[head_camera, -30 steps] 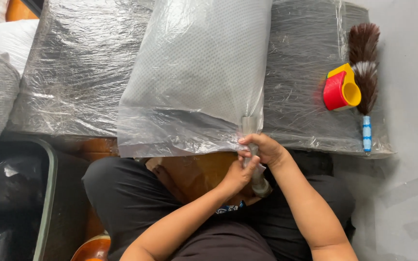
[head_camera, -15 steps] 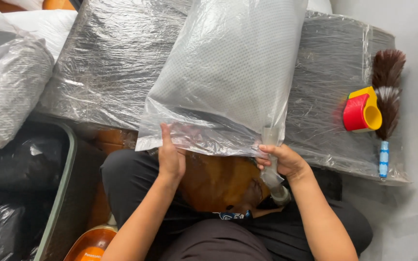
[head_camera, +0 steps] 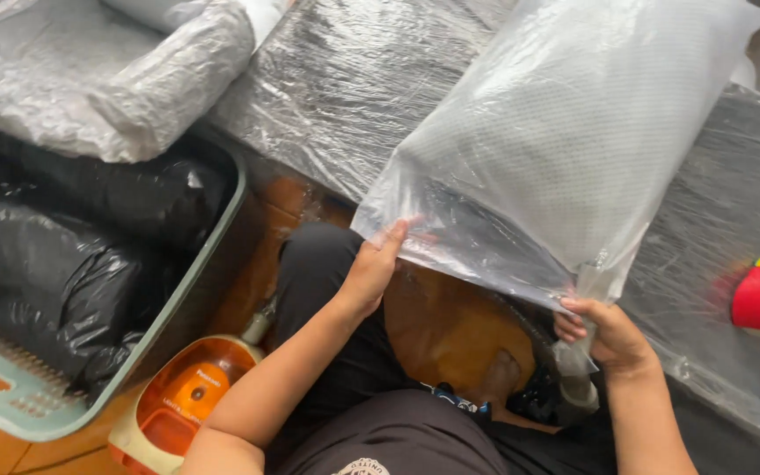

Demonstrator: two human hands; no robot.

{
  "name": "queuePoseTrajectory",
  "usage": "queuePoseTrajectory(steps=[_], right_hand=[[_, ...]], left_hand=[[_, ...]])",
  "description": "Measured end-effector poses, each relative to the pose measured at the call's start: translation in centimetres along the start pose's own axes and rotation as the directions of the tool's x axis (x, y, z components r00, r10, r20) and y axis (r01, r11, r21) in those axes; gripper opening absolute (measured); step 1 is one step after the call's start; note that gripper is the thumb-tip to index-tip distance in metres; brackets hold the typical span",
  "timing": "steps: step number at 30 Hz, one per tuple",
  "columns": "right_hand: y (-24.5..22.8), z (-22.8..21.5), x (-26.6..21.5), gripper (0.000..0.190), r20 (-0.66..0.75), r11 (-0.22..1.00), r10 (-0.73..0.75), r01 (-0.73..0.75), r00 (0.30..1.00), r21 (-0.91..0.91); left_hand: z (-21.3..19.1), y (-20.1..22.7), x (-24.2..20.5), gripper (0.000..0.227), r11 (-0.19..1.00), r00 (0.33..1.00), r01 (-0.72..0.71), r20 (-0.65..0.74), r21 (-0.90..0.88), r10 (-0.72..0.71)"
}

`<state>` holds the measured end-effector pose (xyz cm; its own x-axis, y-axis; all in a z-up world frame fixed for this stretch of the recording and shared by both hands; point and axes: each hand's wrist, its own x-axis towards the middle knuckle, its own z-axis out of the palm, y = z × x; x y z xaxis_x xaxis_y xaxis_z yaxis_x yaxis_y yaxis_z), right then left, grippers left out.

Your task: Placing a pillow into a plastic bag and using a vacuum cleaner hose to suck out the air and compress it.

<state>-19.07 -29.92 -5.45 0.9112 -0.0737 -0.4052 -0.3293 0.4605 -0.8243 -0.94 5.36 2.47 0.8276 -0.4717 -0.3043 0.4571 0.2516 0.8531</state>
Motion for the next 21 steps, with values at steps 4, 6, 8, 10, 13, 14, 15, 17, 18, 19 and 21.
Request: queuePoseTrajectory(steps=[4, 6, 8, 10, 13, 14, 15, 17, 18, 19, 21], right_hand=[[0.2, 0.2, -0.1, 0.029, 0.093, 0.999, 0.021, -0.025, 0.995, 0.044], [0.5, -0.2, 0.1, 0.024, 0.091, 0.996, 0.026, -0.033, 0.996, 0.079], [0.8, -0.7, -0.1, 0.018, 0.089, 0.991, 0.058, -0.068, 0.994, 0.112], [0.7, -0.8, 0.1, 0.02, 0.123, 0.995, 0.027, -0.038, 0.992, 0.09], [0.5, -1.3, 0.1, 0.028, 0.178, 0.999, 0.044, -0.044, 0.983, -0.004], [0.8, -2.1, 0.3, 0.028, 0.203, 0.997, 0.075, -0.074, 0.976, -0.013], [1.0, -3.0, 0.4, 0.026, 0.211, 0.992, 0.094, -0.11, 0.973, 0.063], [1.6, -5.2, 0.8, 0.024, 0.232, 0.978, 0.133, -0.166, 0.964, 0.129], [2.1, -6.5, 1.2, 0.025, 0.245, 0.974, 0.099, -0.144, 0.965, 0.174], [2.7, -7.8, 1.5, 0.027, 0.254, 0.967, 0.067, -0.125, 0.965, 0.22], [9.4, -17.1, 8.4, 0.009, 0.643, 0.753, -0.185, -0.313, 0.743, 0.579]], left_hand=[[-5.2, -1.2, -0.5, 0.035, 0.976, 0.988, -0.142, 0.085, 0.165, 0.129], [-8.3, 1.1, -1.6, 0.034, 0.964, 0.979, -0.198, 0.084, 0.179, 0.186], [-11.8, 3.1, -3.8, 0.034, 0.953, 0.972, -0.233, 0.062, 0.191, 0.225], [-15.6, 5.8, -6.3, 0.03, 0.896, 0.964, -0.182, -0.104, 0.405, 0.243], [-24.2, 5.9, -9.3, 0.023, 0.742, 0.955, -0.035, -0.197, 0.669, 0.223], [-25.9, 5.7, -11.4, 0.023, 0.75, 0.946, -0.008, -0.237, 0.662, 0.219], [-27.4, 5.5, -13.2, 0.025, 0.575, 0.941, 0.133, -0.285, 0.807, 0.182], [-31.4, 3.5, -16.3, 0.028, 0.369, 0.921, 0.288, -0.361, 0.883, 0.145], [-33.9, 1.7, -17.6, 0.03, 0.196, 0.922, 0.382, -0.387, 0.903, -0.014], [-36.3, -0.3, -19.2, 0.033, 0.007, 0.887, 0.437, -0.43, 0.899, -0.171], [-40.2, -4.2, -21.8, 0.036, -0.157, 0.82, 0.475, -0.5, 0.866, -0.279]])
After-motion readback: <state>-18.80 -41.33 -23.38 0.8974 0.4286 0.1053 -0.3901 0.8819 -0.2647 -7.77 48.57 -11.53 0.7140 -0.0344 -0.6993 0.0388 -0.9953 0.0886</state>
